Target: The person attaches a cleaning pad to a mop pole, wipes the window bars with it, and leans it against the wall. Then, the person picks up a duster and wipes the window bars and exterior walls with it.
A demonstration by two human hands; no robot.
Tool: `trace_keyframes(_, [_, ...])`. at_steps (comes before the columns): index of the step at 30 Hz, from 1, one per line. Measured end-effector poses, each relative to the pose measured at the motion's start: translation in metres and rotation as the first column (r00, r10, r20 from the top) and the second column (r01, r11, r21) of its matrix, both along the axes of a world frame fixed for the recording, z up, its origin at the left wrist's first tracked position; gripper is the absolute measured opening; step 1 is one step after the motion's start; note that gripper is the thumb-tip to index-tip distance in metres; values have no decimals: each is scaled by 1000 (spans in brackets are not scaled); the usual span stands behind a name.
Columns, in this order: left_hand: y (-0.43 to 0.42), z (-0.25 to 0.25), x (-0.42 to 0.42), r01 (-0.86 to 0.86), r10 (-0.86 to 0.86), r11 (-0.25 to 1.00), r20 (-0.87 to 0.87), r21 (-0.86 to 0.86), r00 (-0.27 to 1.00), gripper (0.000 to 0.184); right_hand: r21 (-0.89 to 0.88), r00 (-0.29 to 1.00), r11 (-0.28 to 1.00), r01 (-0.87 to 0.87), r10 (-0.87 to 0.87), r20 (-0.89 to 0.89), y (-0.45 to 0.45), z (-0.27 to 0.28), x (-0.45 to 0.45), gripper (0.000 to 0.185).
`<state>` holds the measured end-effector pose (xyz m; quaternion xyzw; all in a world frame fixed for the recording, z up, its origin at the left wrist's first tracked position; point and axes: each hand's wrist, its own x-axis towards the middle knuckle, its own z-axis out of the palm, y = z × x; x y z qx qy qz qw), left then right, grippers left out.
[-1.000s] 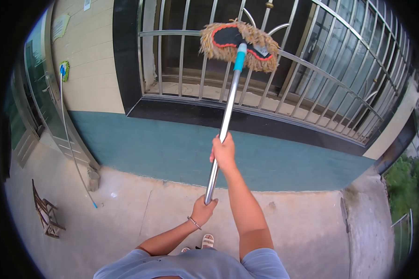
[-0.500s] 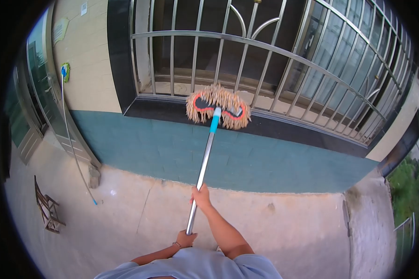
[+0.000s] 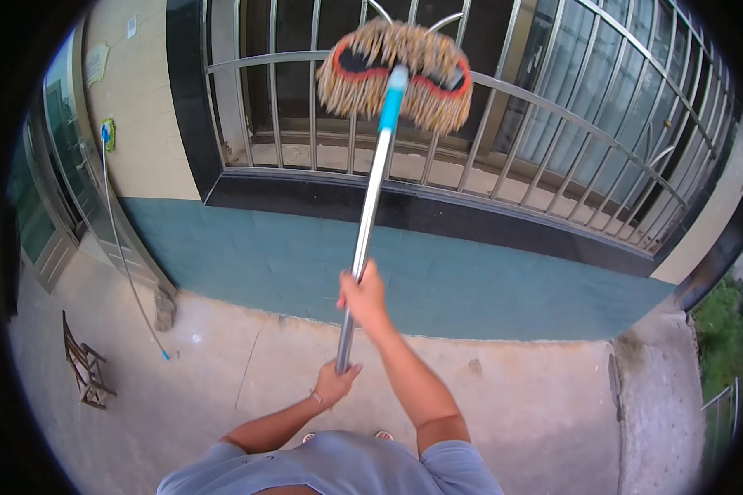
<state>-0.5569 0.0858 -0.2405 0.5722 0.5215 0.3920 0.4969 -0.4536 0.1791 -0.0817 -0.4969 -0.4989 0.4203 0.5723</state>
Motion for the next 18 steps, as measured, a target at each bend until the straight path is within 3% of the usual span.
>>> trace_keyframes(2, [15,67,15,84,-67,991,163,-101,984,31,96,999,995,37,-33,-40,17,38,15,12])
trace_keyframes(5, [32,88,27,134,-96,983,273,-123,957,30,141,993,987,77,-63,-100,35,58,32,11])
trace_keyframes(9, [28,53,31,33,-25,999,193,-41,981,33,94,986,986,136,-126,-113,39,26,32,10])
trace_keyframes(14, [8,9,19,4,18,984,119,-181,993,40,3,973,993,114,-111,-203,23,-18,20,9])
trace_keyframes(18, [-6,-32,2,10,-12,969,-6,-246,1000,41,-61,978,992,108,-117,-172,13,-68,13,8])
